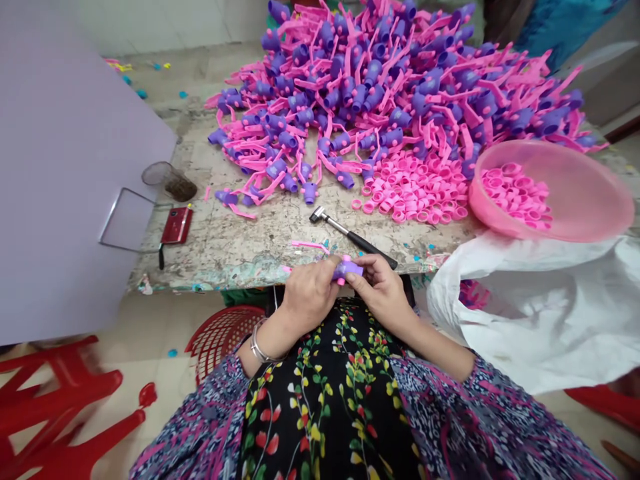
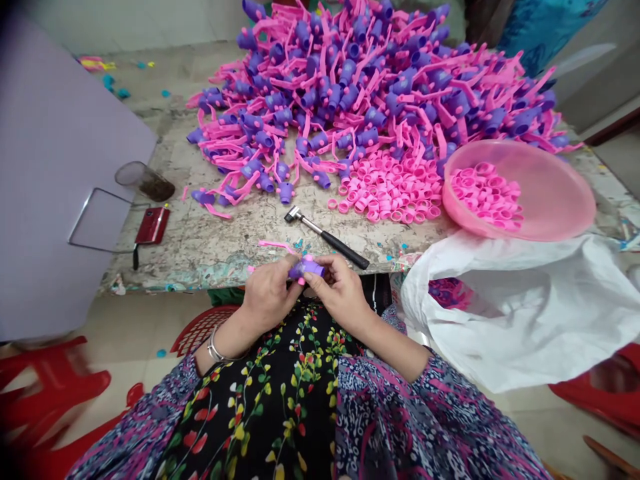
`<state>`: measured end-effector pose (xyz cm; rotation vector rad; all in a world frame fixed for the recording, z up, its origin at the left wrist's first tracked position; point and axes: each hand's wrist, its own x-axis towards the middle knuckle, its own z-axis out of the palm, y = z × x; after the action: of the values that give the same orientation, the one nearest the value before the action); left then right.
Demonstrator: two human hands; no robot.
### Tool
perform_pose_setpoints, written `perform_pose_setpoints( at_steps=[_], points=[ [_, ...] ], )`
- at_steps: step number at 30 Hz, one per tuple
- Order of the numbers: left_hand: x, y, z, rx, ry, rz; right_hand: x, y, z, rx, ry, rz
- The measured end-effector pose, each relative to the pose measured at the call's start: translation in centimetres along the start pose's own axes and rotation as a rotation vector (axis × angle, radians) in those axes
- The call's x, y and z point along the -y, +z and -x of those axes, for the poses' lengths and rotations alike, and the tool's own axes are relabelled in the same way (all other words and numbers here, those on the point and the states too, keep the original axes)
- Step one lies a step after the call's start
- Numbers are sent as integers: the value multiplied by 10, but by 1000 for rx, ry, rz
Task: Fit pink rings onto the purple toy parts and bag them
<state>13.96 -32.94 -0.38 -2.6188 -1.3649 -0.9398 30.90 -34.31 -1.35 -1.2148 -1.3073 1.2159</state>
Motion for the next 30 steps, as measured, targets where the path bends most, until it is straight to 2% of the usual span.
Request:
perform_pose_setpoints(
  at_steps=[4, 8, 10, 12, 16, 18, 24, 27, 30],
  points=[
    [0, 1, 3, 78, -82, 182, -7, -4, 0, -14, 25, 40],
    [2, -5, 4, 60, -305, 414, -6, -8, 1, -59, -7, 87],
    [4, -8, 3, 76, -419, 508, -3, -9, 2, -91, -79, 172],
    [6, -10, 1, 138, -476, 552, 2, -10, 2, -84, -201, 275],
    [10, -8, -4, 341, -484, 667, 10, -7, 3, 70, -480, 364],
    [12, -5, -5, 431, -498, 776, 12, -4, 3, 135, -530, 380],
    [12, -2, -8, 566, -619, 1134, 14, -4, 1, 206, -471, 372],
    [8, -2, -7, 619, -724, 1167, 12, -6, -2, 224, -409, 338],
    [4, 1, -4, 605, -826, 1159, 9, -6, -4, 205, -341, 307]
  ],
)
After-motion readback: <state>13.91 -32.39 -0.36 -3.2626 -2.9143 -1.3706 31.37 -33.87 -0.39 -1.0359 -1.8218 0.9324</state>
